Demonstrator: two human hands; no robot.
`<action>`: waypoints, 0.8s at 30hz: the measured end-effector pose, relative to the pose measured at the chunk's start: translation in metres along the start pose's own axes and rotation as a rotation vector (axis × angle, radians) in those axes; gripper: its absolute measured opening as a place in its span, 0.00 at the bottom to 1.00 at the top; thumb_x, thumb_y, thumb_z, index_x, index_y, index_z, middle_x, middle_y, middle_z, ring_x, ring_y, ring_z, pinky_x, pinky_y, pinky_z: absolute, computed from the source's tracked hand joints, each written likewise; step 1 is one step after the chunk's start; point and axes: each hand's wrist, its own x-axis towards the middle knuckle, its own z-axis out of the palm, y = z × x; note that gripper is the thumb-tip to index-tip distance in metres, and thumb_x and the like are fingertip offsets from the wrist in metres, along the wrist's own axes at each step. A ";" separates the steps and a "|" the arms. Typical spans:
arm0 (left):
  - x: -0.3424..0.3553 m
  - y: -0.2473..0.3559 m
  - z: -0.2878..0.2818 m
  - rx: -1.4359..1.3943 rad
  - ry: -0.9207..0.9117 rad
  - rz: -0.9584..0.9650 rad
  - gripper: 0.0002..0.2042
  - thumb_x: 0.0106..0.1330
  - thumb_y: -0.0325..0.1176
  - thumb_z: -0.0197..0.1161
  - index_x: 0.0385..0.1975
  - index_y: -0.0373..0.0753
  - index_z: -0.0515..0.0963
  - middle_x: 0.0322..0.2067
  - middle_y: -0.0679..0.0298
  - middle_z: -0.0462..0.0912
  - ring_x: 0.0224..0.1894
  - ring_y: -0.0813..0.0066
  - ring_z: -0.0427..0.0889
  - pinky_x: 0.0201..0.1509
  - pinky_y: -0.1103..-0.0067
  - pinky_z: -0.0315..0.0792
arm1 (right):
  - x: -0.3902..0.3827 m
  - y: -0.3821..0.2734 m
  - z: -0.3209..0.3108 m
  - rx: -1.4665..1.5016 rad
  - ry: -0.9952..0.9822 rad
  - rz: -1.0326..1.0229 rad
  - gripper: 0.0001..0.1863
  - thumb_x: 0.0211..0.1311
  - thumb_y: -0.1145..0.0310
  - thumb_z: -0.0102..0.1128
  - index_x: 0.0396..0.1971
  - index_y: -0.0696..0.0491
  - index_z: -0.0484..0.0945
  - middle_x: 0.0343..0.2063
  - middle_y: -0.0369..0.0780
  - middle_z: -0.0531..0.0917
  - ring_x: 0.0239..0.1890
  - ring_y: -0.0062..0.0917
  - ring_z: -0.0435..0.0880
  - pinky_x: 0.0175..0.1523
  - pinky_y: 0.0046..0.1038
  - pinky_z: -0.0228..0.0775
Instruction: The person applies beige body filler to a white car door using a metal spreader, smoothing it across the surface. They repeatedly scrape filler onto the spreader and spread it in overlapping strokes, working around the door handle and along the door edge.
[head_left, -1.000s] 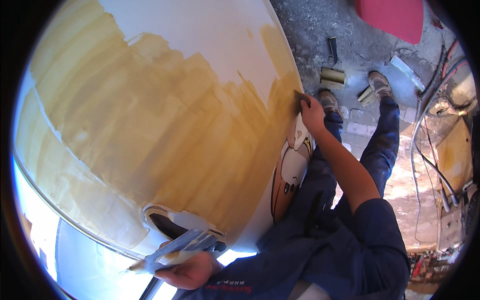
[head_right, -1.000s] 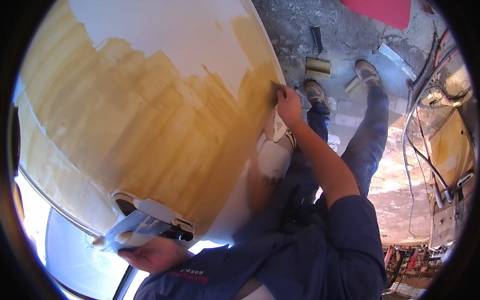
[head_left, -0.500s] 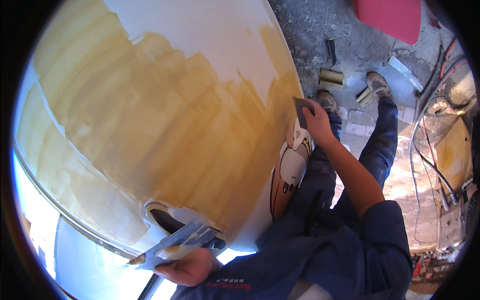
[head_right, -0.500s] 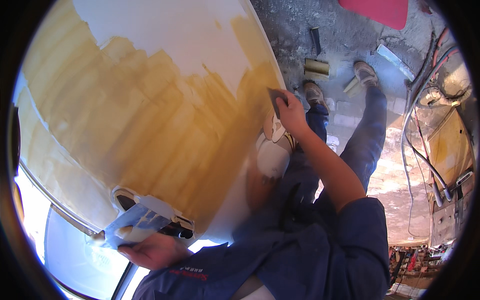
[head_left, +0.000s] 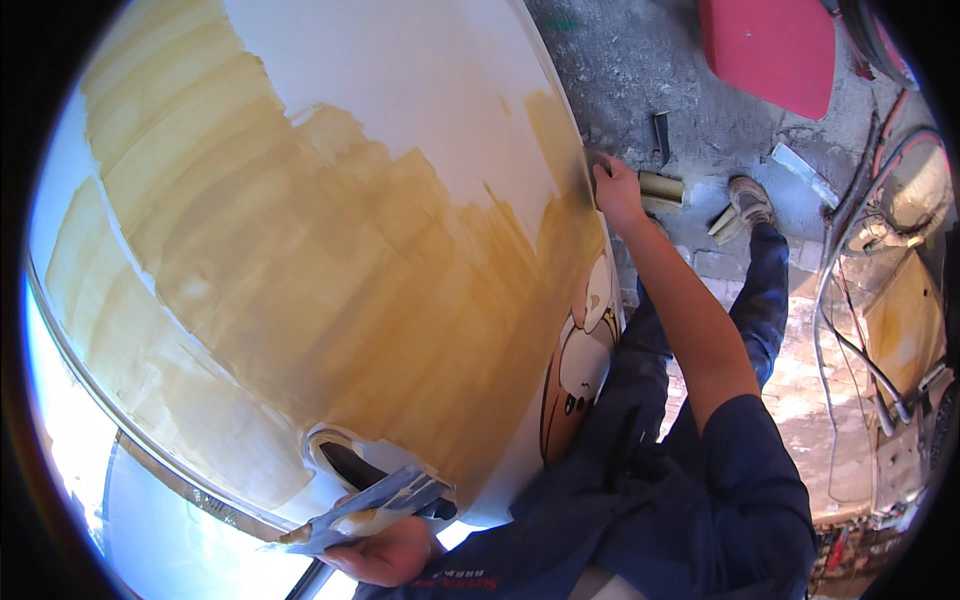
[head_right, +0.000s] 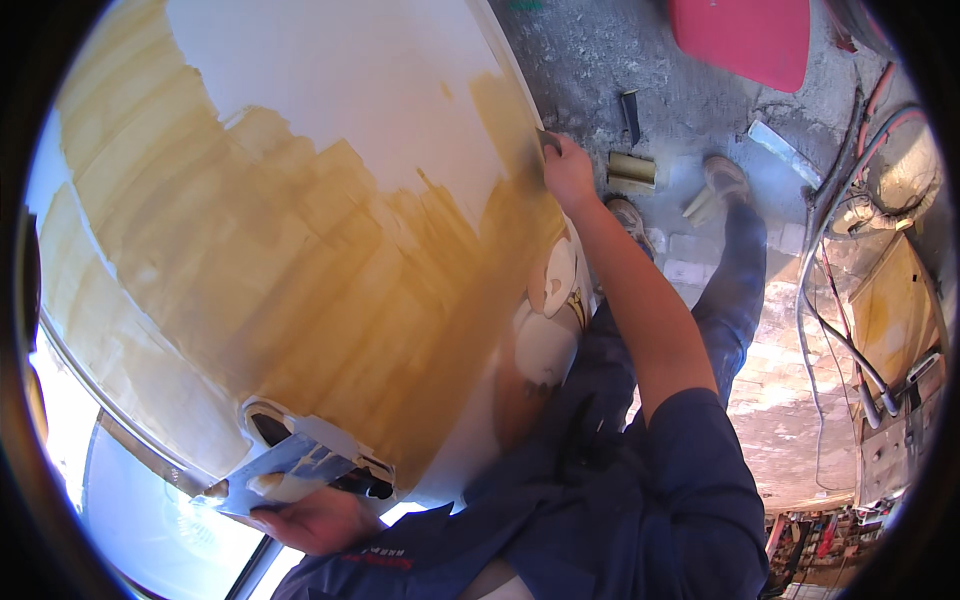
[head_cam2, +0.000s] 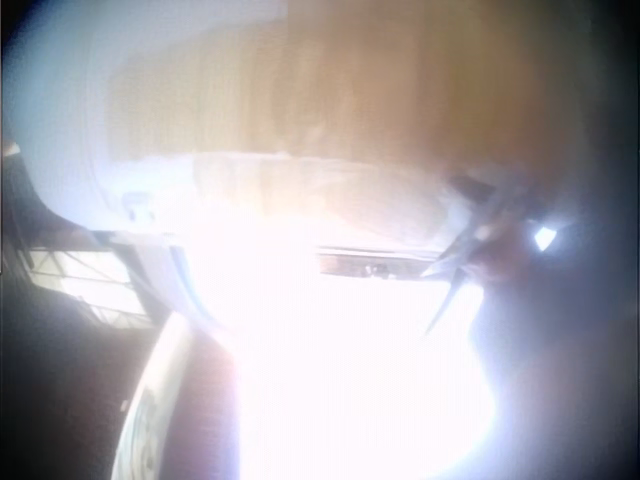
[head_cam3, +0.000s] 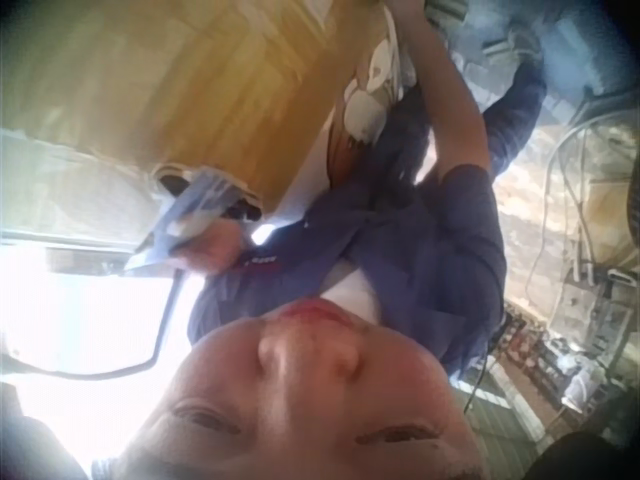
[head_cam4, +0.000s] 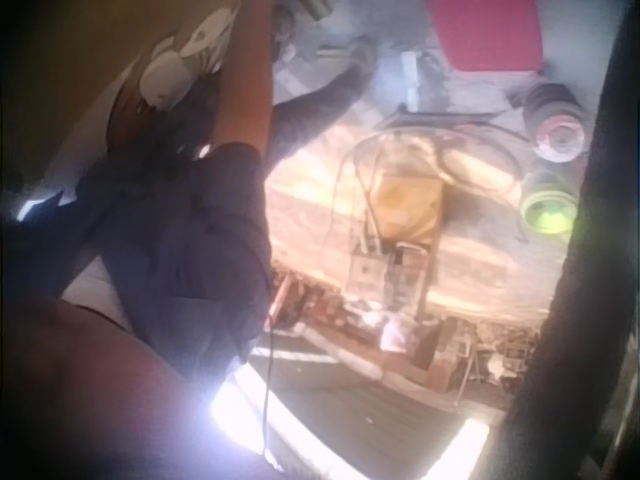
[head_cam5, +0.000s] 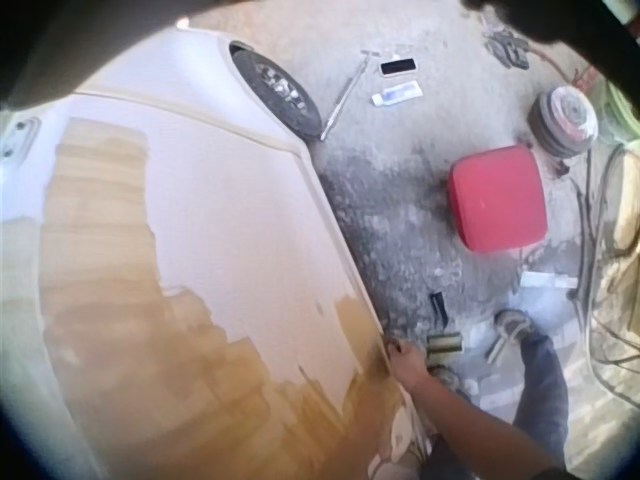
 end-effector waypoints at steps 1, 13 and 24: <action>-0.001 -0.001 0.001 0.018 0.035 0.016 0.30 0.79 0.39 0.51 0.74 0.29 0.54 0.71 0.46 0.63 0.71 0.56 0.66 0.77 0.59 0.55 | 0.001 0.000 0.000 -0.003 -0.004 0.004 0.18 0.70 0.66 0.55 0.56 0.54 0.82 0.45 0.51 0.87 0.48 0.43 0.87 0.54 0.37 0.76; 0.006 -0.004 0.029 0.000 0.592 -0.019 0.28 0.73 0.32 0.63 0.68 0.25 0.62 0.61 0.37 0.72 0.57 0.48 0.81 0.62 0.61 0.76 | -0.004 -0.006 0.006 0.004 -0.065 -0.149 0.19 0.70 0.72 0.52 0.57 0.57 0.81 0.46 0.50 0.87 0.51 0.37 0.86 0.58 0.32 0.74; -0.003 -0.001 0.022 -0.202 0.612 -0.065 0.27 0.72 0.31 0.65 0.66 0.27 0.64 0.59 0.37 0.74 0.54 0.48 0.83 0.59 0.62 0.79 | -0.015 -0.009 0.019 -0.097 0.027 -0.109 0.19 0.69 0.72 0.56 0.58 0.57 0.81 0.49 0.49 0.85 0.52 0.37 0.85 0.59 0.33 0.73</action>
